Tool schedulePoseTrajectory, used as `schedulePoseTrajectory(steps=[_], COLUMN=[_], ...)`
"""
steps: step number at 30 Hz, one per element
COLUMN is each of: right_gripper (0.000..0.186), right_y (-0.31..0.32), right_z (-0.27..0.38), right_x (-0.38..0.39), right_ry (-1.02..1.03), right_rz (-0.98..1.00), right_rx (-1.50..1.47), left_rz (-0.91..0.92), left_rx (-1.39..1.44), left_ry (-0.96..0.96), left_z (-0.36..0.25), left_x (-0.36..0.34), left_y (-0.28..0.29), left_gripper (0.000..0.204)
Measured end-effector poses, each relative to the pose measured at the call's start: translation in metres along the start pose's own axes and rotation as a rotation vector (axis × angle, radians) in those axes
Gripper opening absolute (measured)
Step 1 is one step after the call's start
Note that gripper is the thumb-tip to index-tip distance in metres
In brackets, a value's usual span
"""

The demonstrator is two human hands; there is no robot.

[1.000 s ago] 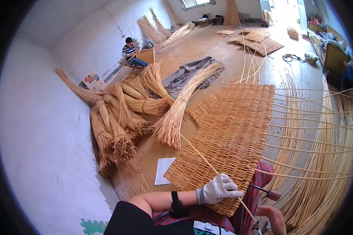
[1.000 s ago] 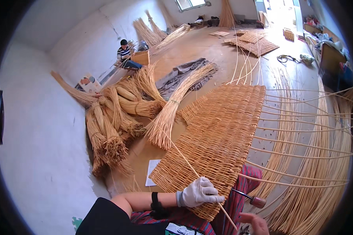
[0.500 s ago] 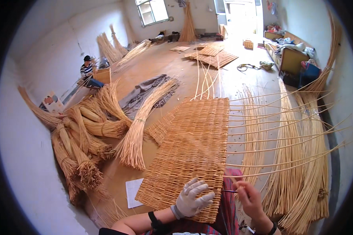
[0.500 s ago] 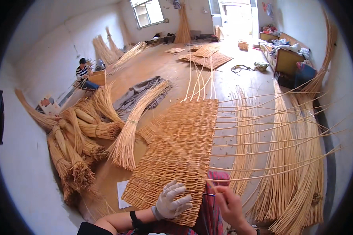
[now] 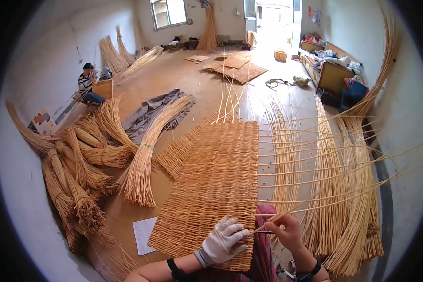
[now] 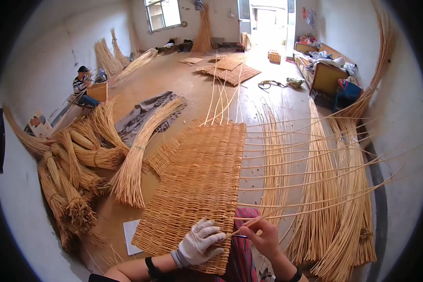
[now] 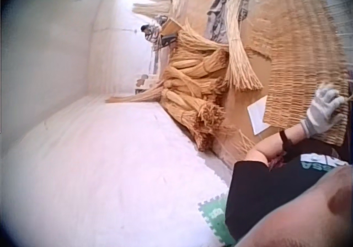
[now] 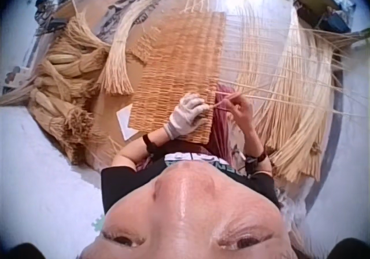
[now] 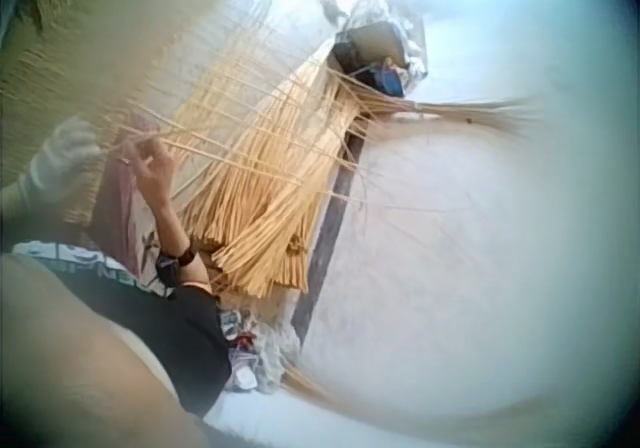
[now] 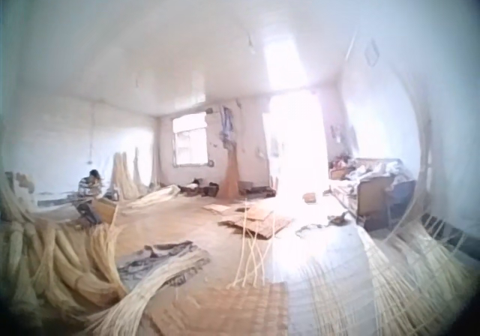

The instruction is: The person is weaving wicker or straw strands together to create a large mat, using shears to trim the ends.

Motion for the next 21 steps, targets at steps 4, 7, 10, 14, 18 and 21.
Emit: schedulePoseTrajectory(steps=[4, 7, 10, 14, 18, 21], right_gripper=[0.009, 0.008, 0.009, 0.012, 0.013, 0.016], right_y=[0.012, 0.03, 0.042, 0.051, 0.045, 0.039], right_z=[-0.015, -0.009, -0.017, -0.034, -0.037, -0.034], right_x=[0.004, 0.008, 0.007, 0.022, 0.021, 0.021], right_ry=[-0.106, -0.153, -0.126, -0.268, -0.237, -0.38], right_rz=[0.116, -0.02, -0.103, -0.158, -0.063, -0.038], right_rx=[0.048, -0.035, 0.015, -0.143, -0.019, -0.109], left_rz=[0.121, 0.142, 0.127, 0.118, 0.135, 0.13], left_rx=[0.088, 0.049, 0.072, 0.061, -0.034, 0.012], left_ry=[0.034, 0.018, 0.028, 0.07, 0.108, 0.132], left_z=[0.021, 0.02, 0.03, 0.036, 0.033, 0.031], left_x=[-0.006, -0.01, -0.009, 0.0, 0.005, 0.008], left_y=[-0.001, 0.012, 0.005, -0.005, -0.005, -0.004], left_gripper=[0.055, 0.063, 0.067, 0.069, 0.067, 0.067])
Point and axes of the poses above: each hand's wrist, its own x-axis away from the middle knuckle, its own y-axis out of the back of the hand, z = x × y, the point moved 1 cm from there along -x, towards the middle knuckle, and after that the axes turned 3 degrees about -z, right-handed, at the moved point
